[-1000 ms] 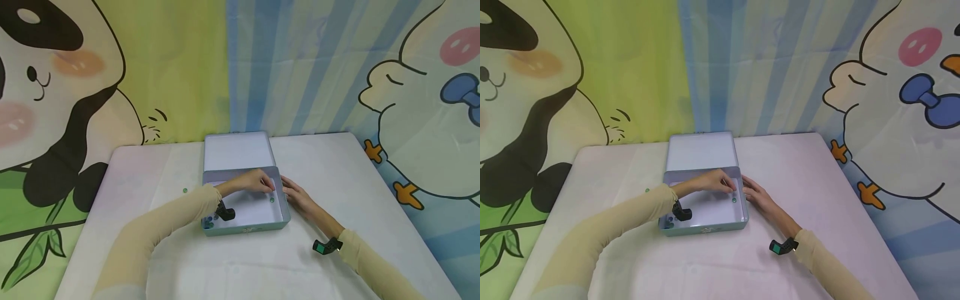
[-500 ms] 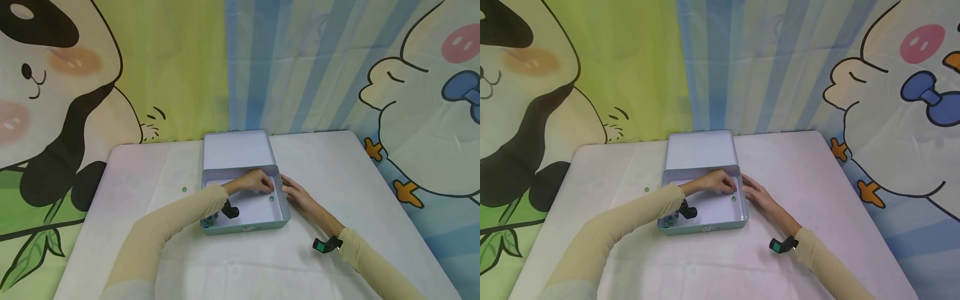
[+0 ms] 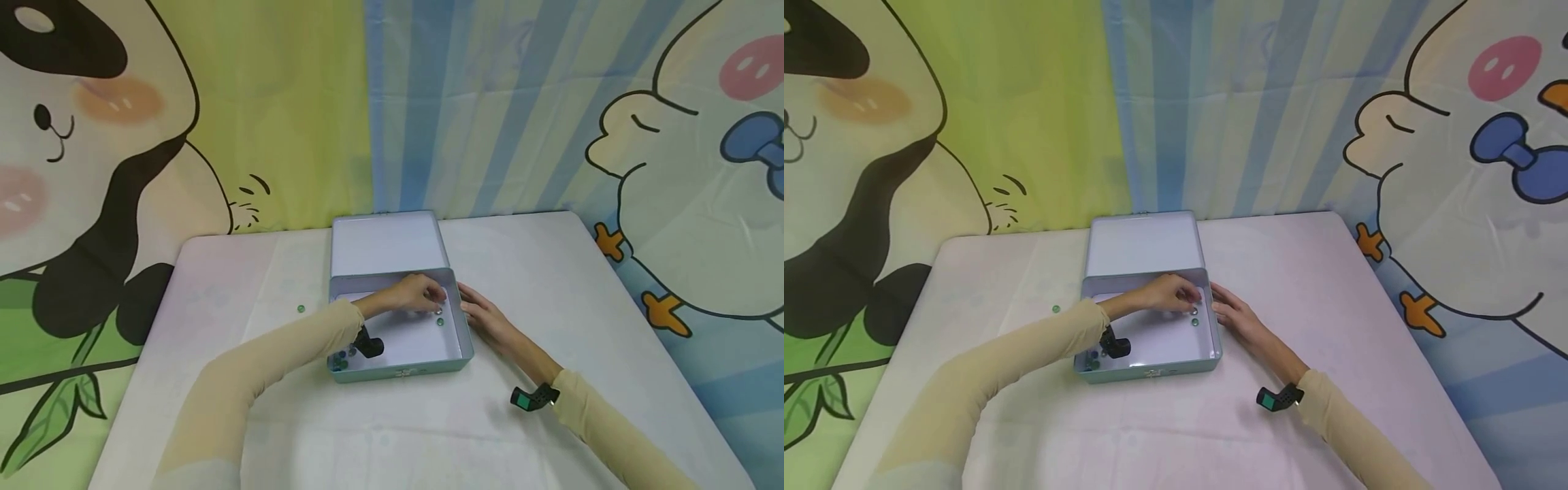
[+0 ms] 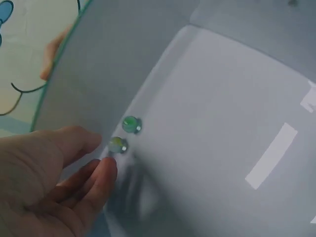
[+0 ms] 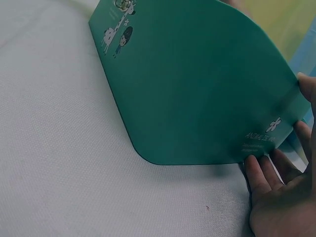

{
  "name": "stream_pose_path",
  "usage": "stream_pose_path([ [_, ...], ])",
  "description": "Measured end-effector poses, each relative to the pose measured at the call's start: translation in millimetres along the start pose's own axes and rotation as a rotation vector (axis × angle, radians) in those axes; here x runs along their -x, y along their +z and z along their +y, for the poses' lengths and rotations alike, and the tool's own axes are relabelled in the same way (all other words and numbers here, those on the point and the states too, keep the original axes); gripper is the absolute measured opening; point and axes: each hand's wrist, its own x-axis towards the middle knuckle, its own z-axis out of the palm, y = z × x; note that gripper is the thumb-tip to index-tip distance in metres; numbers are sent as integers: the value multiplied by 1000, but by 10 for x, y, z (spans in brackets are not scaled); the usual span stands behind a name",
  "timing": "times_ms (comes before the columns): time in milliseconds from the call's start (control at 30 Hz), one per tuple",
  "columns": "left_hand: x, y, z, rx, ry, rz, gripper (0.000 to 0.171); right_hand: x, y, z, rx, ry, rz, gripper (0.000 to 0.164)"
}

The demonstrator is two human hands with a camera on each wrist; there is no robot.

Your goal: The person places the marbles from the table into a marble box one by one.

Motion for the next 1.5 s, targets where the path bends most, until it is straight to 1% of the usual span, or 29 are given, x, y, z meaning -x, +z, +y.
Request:
stream_pose_path([
  [67, 100, -86, 38, 8, 19, -1, 26, 1, 10, -7, -4, 4, 4, 66],
  [133, 232, -196, 87, 41, 37, -9, 27, -2, 17, -9, -12, 2, 4, 66],
  [267, 564, -437, 197, 165, 31, -12, 26, -3, 21, -13, -14, -3, 9, 67],
  [333, 743, -537, 226, 229, 8, 4, 25, -6, 17, -14, -13, 0, 17, 67],
  [467, 1081, -682, 217, 328, -59, 57, 25, -2, -4, -3, -5, 4, 15, 68],
  [533, 1229, -744, 224, 363, -86, 84, 25, -2, -25, 5, -9, -1, 15, 68],
  [600, 1355, -799, 231, 384, -96, 107, 25, -3, -46, 9, -19, -9, 17, 67],
  [733, 1589, -876, 259, 373, -91, 142, 24, -17, -67, 9, -22, -24, 17, 66],
  [967, 1995, -949, 304, 351, -138, 200, 21, -9, -38, 23, 4, -18, 9, 66],
  [1133, 2219, -1002, 341, 346, -158, 241, 19, -1, -24, 57, -11, -21, -1, 66],
  [1300, 2420, -1017, 370, 306, -172, 280, 21, -7, -20, 54, -13, -24, -4, 67],
  [1400, 2525, -1003, 335, 283, -188, 310, 21, -2, -19, 34, -17, -31, -2, 67],
  [1500, 2615, -912, 206, 261, -210, 349, 20, 7, -19, 21, -19, -36, -2, 67],
])
